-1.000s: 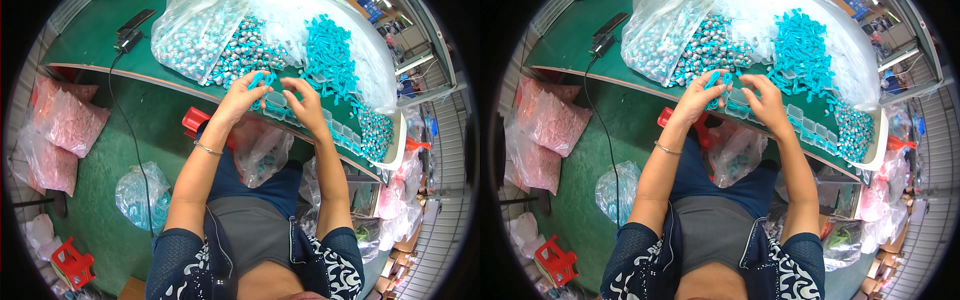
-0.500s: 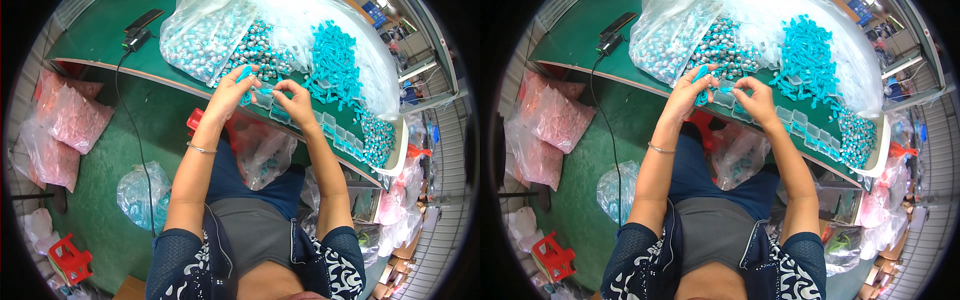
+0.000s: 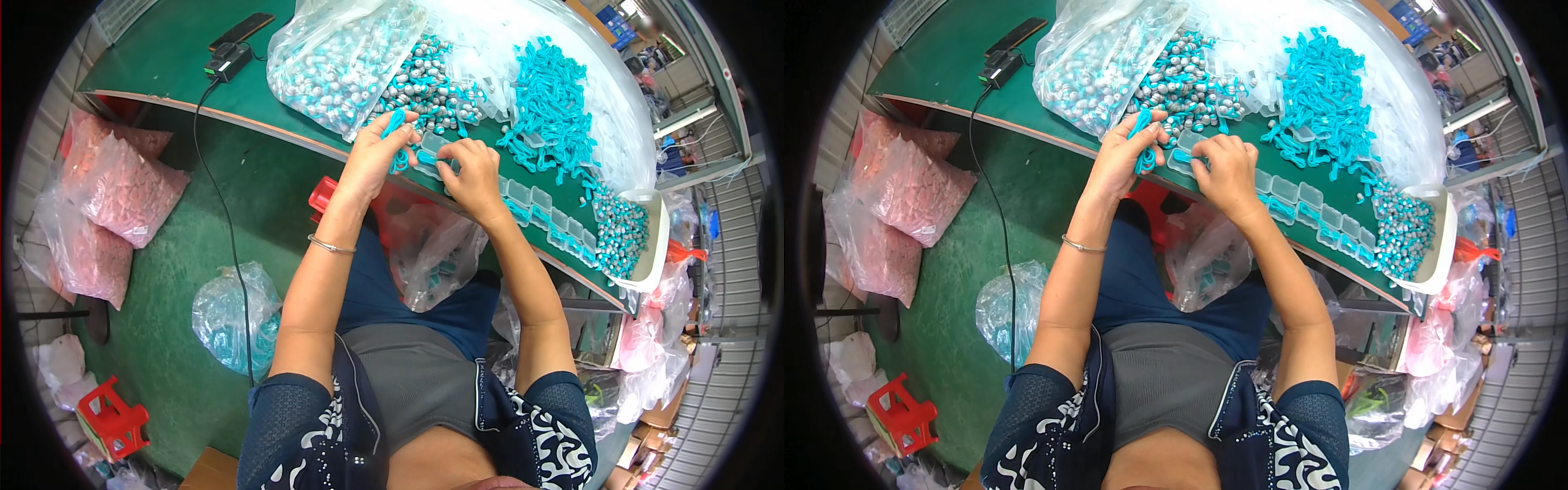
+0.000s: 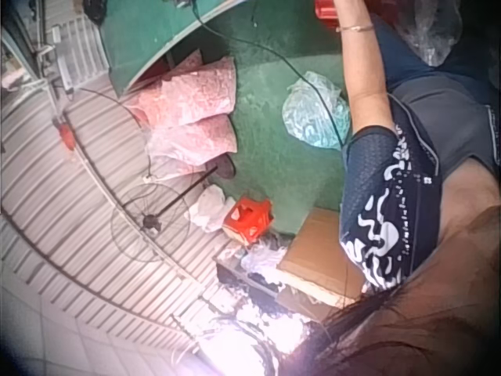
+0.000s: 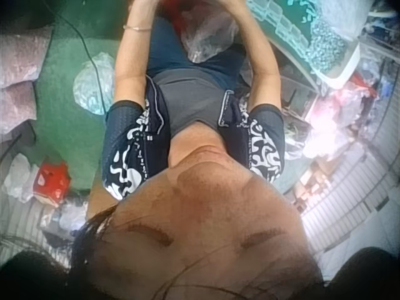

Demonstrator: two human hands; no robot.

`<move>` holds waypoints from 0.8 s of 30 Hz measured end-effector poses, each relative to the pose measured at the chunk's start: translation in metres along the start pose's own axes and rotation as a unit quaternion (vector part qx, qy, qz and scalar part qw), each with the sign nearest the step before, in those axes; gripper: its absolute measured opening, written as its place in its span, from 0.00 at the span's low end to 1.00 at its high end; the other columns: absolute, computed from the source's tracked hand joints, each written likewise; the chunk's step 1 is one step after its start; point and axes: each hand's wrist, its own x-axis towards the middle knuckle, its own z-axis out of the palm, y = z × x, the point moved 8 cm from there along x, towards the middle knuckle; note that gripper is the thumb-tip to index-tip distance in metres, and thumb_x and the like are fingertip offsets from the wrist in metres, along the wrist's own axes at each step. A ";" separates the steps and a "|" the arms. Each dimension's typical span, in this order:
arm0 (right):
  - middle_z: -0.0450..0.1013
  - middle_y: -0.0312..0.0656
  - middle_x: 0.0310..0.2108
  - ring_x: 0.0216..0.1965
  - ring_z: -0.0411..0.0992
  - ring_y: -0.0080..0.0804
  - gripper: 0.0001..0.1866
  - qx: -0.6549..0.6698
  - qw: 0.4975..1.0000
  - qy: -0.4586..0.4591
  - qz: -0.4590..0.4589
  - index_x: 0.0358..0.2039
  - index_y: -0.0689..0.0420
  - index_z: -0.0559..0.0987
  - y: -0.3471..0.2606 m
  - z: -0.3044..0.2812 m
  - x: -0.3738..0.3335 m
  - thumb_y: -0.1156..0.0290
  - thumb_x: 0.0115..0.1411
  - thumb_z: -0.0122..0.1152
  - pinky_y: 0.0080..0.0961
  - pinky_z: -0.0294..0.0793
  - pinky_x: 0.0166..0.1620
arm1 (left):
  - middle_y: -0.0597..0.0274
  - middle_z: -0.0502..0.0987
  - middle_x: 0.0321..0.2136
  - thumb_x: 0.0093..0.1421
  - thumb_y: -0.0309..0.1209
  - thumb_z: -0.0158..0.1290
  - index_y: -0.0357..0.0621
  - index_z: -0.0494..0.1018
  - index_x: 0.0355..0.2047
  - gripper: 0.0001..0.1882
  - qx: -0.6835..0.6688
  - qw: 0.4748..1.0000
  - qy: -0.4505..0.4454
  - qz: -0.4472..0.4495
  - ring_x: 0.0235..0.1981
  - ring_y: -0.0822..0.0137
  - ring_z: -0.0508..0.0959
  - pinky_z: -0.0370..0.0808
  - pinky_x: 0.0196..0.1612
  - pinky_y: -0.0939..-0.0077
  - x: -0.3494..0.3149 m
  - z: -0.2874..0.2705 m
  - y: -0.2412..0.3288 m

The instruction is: Sorting and packing small teal toy pieces and clear plastic containers.

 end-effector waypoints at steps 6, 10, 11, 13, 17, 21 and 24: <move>0.72 0.32 0.28 0.36 0.70 0.34 0.05 0.013 1.000 -0.002 -0.021 0.27 0.49 0.79 -0.001 0.005 -0.002 0.70 0.47 0.67 0.38 0.60 0.45 | 0.62 0.77 0.29 0.63 0.30 0.52 0.35 0.69 0.51 0.17 0.001 1.000 -0.003 -0.008 0.22 0.74 0.77 0.70 0.22 0.86 -0.001 0.002 -0.011; 0.73 0.32 0.29 0.36 0.70 0.34 0.04 -0.021 0.999 0.003 -0.037 0.26 0.49 0.79 -0.007 0.000 -0.002 0.69 0.49 0.66 0.39 0.60 0.45 | 0.62 0.77 0.30 0.63 0.30 0.52 0.36 0.69 0.51 0.17 0.016 1.000 -0.002 -0.020 0.22 0.74 0.77 0.70 0.22 0.86 -0.002 0.001 -0.019; 0.73 0.32 0.29 0.36 0.70 0.34 0.03 -0.020 0.999 -0.001 -0.033 0.26 0.49 0.80 -0.007 0.000 -0.002 0.68 0.49 0.65 0.39 0.59 0.45 | 0.62 0.77 0.30 0.63 0.30 0.52 0.36 0.69 0.51 0.17 0.018 1.000 -0.002 -0.020 0.22 0.74 0.77 0.70 0.22 0.86 -0.002 0.001 -0.019; 0.73 0.32 0.29 0.37 0.70 0.34 0.03 -0.009 1.000 0.002 -0.019 0.26 0.48 0.80 -0.002 -0.005 -0.003 0.68 0.50 0.65 0.39 0.59 0.46 | 0.61 0.77 0.30 0.63 0.30 0.51 0.36 0.69 0.51 0.17 0.027 0.999 0.004 -0.023 0.22 0.74 0.77 0.69 0.21 0.86 -0.003 0.001 -0.017; 0.73 0.32 0.30 0.38 0.70 0.34 0.02 -0.021 0.999 -0.008 -0.044 0.27 0.48 0.80 -0.005 -0.011 -0.005 0.68 0.51 0.64 0.40 0.59 0.47 | 0.62 0.77 0.31 0.64 0.31 0.51 0.36 0.69 0.51 0.17 0.048 0.999 -0.006 -0.025 0.22 0.75 0.77 0.67 0.19 0.86 -0.002 0.008 -0.012; 0.73 0.33 0.31 0.38 0.70 0.34 0.03 -0.033 0.999 0.008 -0.043 0.28 0.48 0.80 -0.003 -0.014 -0.010 0.69 0.51 0.63 0.41 0.59 0.47 | 0.62 0.76 0.31 0.64 0.31 0.51 0.37 0.69 0.49 0.16 0.069 0.997 -0.015 -0.040 0.23 0.74 0.77 0.65 0.17 0.86 0.006 0.024 -0.015; 0.74 0.36 0.31 0.37 0.71 0.36 0.07 0.012 0.999 0.051 -0.014 0.33 0.51 0.80 0.000 -0.040 -0.022 0.71 0.51 0.62 0.41 0.61 0.46 | 0.62 0.77 0.31 0.64 0.31 0.51 0.39 0.70 0.49 0.15 0.056 0.997 -0.011 -0.051 0.23 0.74 0.77 0.65 0.17 0.86 0.016 0.041 -0.020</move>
